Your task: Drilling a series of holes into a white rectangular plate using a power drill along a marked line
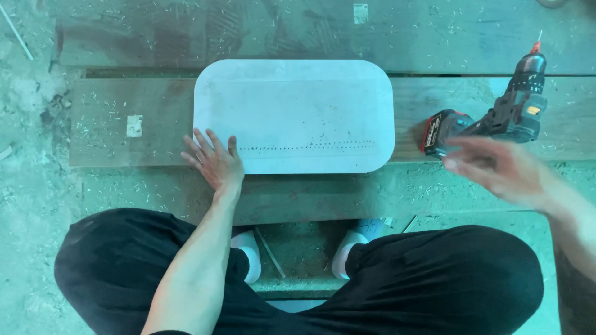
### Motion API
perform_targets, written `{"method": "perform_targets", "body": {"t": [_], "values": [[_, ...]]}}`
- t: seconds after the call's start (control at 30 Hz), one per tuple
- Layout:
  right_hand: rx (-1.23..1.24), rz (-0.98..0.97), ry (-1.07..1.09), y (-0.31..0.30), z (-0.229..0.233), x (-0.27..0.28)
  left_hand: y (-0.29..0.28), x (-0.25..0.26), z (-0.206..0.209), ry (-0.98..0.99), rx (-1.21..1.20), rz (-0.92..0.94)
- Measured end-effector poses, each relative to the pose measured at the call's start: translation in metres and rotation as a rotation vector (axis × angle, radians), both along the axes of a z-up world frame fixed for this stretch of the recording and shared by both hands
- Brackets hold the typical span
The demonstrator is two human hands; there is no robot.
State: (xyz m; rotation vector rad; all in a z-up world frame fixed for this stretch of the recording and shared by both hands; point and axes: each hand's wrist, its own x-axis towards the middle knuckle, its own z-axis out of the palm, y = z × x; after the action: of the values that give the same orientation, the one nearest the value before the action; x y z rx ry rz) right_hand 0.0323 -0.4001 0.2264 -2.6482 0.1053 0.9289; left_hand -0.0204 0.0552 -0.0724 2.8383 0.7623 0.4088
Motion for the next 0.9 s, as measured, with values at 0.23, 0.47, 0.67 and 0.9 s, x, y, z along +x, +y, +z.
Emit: {"method": "perform_targets", "body": {"t": [0.23, 0.47, 0.67, 0.9], "values": [[0.157, 0.306, -0.299, 0.099, -0.132, 0.061, -0.051, 0.026, 0.036, 0.428, 0.007, -0.743], [0.139, 0.34, -0.82, 0.136, -0.235, 0.007, -0.029, 0.062, -0.003, -0.189, 0.552, -1.222], [0.327, 0.284, -1.143, 0.155, -0.257, -0.053, -0.047, 0.098, 0.066, -0.377, 0.653, -1.391], [0.516, 1.049, -0.768, 0.254, -0.265, -0.068, -0.036, 0.118, 0.129, -0.308, 0.459, -1.331]]}}
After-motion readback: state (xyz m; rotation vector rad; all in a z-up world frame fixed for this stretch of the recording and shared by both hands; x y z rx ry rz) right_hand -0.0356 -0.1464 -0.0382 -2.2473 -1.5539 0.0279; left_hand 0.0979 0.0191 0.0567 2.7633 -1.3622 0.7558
